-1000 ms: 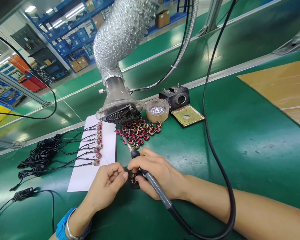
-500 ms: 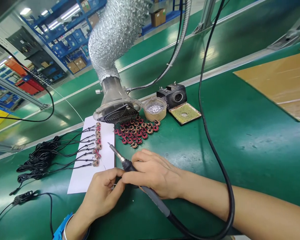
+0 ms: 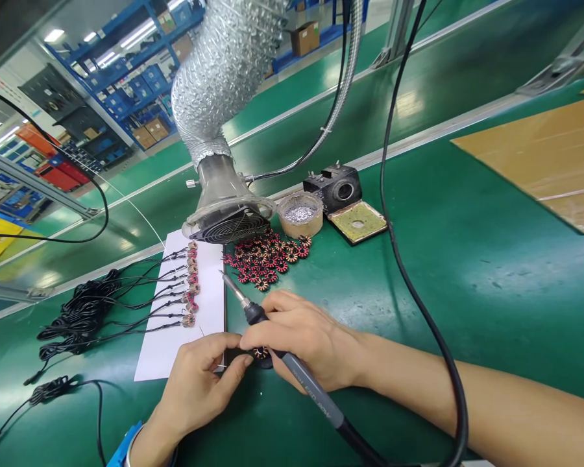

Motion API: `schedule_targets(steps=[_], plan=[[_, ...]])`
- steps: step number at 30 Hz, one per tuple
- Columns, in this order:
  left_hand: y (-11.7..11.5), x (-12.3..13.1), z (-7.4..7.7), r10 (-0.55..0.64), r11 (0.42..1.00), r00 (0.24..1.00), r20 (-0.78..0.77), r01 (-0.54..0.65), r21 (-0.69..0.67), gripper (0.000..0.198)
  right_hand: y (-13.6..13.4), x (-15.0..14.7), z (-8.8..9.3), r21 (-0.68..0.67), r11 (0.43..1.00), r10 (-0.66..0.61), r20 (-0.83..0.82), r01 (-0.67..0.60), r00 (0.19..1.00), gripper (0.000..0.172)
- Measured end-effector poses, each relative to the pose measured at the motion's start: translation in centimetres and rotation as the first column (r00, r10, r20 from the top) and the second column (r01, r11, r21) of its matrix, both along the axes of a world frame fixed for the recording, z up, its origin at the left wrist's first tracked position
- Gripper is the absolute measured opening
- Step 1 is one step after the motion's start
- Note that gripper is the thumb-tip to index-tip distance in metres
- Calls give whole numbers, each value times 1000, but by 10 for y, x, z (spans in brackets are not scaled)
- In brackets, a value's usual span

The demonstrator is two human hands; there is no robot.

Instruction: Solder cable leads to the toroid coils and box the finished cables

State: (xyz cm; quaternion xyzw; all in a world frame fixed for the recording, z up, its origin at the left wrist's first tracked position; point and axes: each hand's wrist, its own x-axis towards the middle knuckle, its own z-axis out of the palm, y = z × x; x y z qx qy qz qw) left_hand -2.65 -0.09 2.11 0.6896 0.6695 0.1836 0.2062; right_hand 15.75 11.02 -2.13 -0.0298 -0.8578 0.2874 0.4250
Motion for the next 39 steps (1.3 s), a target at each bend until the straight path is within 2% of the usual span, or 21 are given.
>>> schedule_targets(steps=[5,10,12,15,17,22,27,29,36,39], plan=[[0,1,0,-5,999,1000,-3,5,-42,16,-1,3,-2,45,995,87,123,-93,989,40],[-1,7,-4,11,995,1000,-25,-13,-97,17,1,5,-2,138,987,61,183,-87,981,32],[0,9,-7,39,993,998,-49,-44,-111,21,2,6,1,132,990,36,111,-50,993,30],[2,13,-12,84,987,992,-90,-95,-132,25,3,6,7,41,998,-39,-59,42,997,32],[4,14,-12,89,984,992,-91,-101,-150,22,4,7,9,-19,997,-78,-76,76,994,34],[10,9,-9,-4,985,999,-48,-5,-171,22,0,3,4,-114,993,-29,73,38,997,33],[14,-4,-9,-181,976,983,-8,179,-127,20,-8,-4,-1,-123,992,2,32,2,999,29],[15,-7,-10,-214,968,977,23,215,-131,16,-12,-6,-4,-124,992,-6,16,8,1000,29],[16,-8,-9,-168,974,985,41,173,-147,11,-22,-11,-14,-151,983,-100,6,100,995,31],[12,-10,-4,-123,983,990,69,131,-130,21,-23,-11,-12,-122,986,-114,9,114,993,30]])
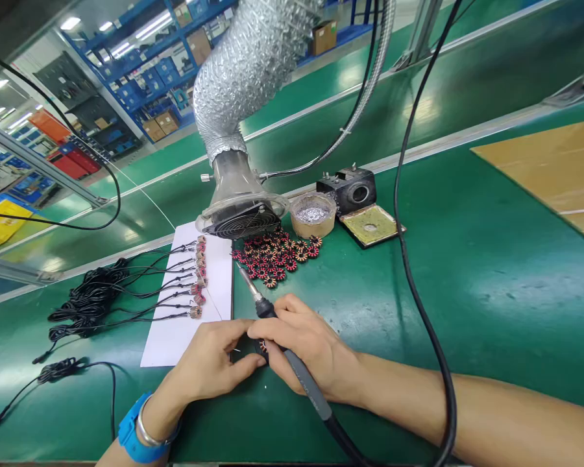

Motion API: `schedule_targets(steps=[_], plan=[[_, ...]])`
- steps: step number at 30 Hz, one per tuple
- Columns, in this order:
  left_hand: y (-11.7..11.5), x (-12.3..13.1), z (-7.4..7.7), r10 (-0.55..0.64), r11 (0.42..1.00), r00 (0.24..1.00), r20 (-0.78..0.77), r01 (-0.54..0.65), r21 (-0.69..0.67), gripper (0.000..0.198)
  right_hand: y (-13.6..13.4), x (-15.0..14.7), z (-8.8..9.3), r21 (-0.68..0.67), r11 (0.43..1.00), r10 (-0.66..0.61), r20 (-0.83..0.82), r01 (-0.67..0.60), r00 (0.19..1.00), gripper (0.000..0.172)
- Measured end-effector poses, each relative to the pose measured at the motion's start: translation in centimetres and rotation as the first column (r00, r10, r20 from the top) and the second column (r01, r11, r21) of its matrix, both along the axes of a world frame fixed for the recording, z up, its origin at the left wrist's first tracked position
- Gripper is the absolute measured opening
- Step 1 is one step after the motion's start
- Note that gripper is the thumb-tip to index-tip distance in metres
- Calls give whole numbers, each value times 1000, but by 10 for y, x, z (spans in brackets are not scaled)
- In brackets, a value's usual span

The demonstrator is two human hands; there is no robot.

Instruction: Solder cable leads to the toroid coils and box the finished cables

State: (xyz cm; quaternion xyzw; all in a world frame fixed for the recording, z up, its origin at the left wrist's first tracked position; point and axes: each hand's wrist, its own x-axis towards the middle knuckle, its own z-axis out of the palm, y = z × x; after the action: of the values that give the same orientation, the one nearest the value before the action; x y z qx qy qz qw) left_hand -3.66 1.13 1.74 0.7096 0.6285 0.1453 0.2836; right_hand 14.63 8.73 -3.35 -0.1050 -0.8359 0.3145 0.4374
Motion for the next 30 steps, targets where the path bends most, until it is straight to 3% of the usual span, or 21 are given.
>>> schedule_targets(steps=[6,9,11,13,20,25,30], plan=[[-10,0,2,150,987,982,116,-142,-68,12,4,5,6,9,1000,-6,-33,6,999,32],[-14,6,-1,91,984,992,83,-103,144,6,4,6,7,41,999,-10,-88,14,996,31],[-15,10,-3,14,950,999,41,-26,310,6,5,6,8,58,998,-8,-101,14,995,29],[-16,11,-5,-29,924,1000,-6,29,380,7,6,6,9,62,998,-13,-102,20,995,28],[-14,7,-10,-48,942,997,-59,65,330,9,8,5,10,46,999,-24,-62,27,998,26],[-14,6,0,-28,931,997,-70,52,360,8,7,0,6,56,998,-23,-29,25,999,28],[-14,2,9,17,916,994,-106,27,399,8,7,0,1,156,988,-12,57,3,998,37]])
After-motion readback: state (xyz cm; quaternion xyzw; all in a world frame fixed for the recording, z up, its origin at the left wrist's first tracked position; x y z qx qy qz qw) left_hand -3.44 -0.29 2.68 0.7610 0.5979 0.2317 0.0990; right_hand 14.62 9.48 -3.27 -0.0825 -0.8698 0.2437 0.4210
